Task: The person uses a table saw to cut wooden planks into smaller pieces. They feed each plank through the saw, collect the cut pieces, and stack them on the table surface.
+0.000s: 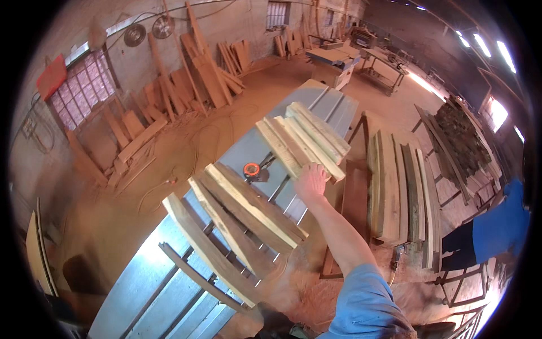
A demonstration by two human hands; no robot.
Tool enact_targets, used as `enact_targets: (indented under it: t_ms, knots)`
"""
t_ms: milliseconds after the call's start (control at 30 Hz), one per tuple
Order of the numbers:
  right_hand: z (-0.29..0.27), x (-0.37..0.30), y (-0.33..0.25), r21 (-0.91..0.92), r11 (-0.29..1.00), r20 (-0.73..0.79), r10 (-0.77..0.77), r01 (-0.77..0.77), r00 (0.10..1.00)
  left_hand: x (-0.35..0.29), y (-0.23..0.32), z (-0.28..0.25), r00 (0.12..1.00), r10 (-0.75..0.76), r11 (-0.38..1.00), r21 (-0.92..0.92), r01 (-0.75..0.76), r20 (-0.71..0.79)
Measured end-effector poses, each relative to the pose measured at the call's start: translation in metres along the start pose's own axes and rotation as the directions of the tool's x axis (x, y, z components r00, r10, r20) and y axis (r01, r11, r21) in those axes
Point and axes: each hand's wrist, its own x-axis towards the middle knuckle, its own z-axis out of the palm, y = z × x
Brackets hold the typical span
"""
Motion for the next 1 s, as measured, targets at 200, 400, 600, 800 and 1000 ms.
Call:
enact_targets:
  t_ms: [200,400,600,800,1000]
  knots:
    - [0.006,0.008,0.007,-0.081,0.993,-0.029,-0.085,0.083,0.996,0.0,0.02,-0.016,0.936,-0.329,0.94,-0.051,0.337,0.125]
    - [0.01,0.016,-0.017,-0.034,0.989,-0.052,-0.144,0.142,0.988,0.007,0.025,-0.018,0.949,-0.299,0.952,-0.043,0.304,0.098]
    - [0.039,0.046,-0.083,0.361,0.897,0.305,-0.372,0.255,0.877,0.001,0.02,-0.016,0.915,-0.359,0.93,-0.018,0.368,0.185]
    - [0.089,0.061,-0.1,0.323,0.866,0.36,-0.486,0.382,0.796,0.007,0.025,-0.018,0.906,-0.383,0.918,-0.029,0.394,0.18]
    - [0.042,0.056,-0.095,0.863,0.427,0.374,-0.184,-0.269,0.909,-0.003,0.02,-0.016,0.879,-0.429,0.9,0.017,0.435,0.206]
